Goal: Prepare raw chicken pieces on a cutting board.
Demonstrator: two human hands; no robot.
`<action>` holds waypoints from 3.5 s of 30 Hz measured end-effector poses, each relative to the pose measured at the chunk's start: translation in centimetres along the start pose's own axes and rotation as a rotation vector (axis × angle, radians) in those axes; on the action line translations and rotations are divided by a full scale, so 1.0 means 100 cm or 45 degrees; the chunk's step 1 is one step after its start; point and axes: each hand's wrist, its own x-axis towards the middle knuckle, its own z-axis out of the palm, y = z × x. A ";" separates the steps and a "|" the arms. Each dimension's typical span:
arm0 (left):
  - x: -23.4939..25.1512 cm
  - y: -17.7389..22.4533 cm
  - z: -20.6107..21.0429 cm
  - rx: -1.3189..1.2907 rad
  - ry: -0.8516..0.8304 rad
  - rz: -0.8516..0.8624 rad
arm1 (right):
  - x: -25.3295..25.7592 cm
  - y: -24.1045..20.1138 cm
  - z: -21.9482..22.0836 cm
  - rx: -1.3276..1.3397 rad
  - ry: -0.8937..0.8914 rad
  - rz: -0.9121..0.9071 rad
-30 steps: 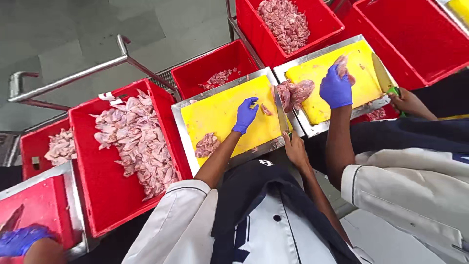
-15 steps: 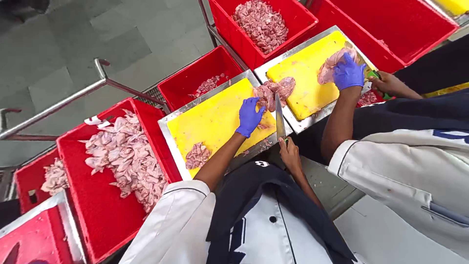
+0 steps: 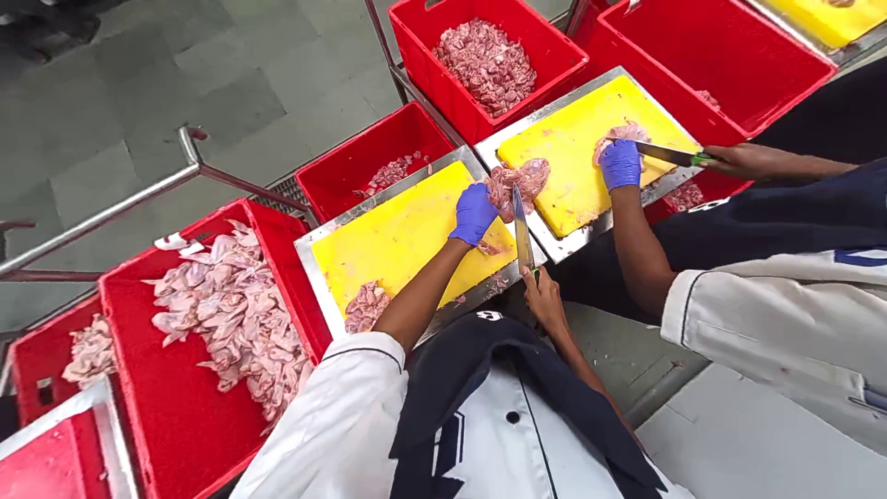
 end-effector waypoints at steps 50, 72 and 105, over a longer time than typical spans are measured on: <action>-0.103 -0.171 0.002 -0.516 0.766 0.166 | 0.010 -0.119 0.028 -0.920 -0.452 -0.189; -0.093 -0.179 -0.003 -0.232 0.415 0.162 | 0.033 -0.144 0.085 -1.004 -0.567 -0.133; -0.095 -0.182 -0.025 -0.303 0.447 0.250 | -0.004 -0.117 0.032 -1.006 -0.509 -0.114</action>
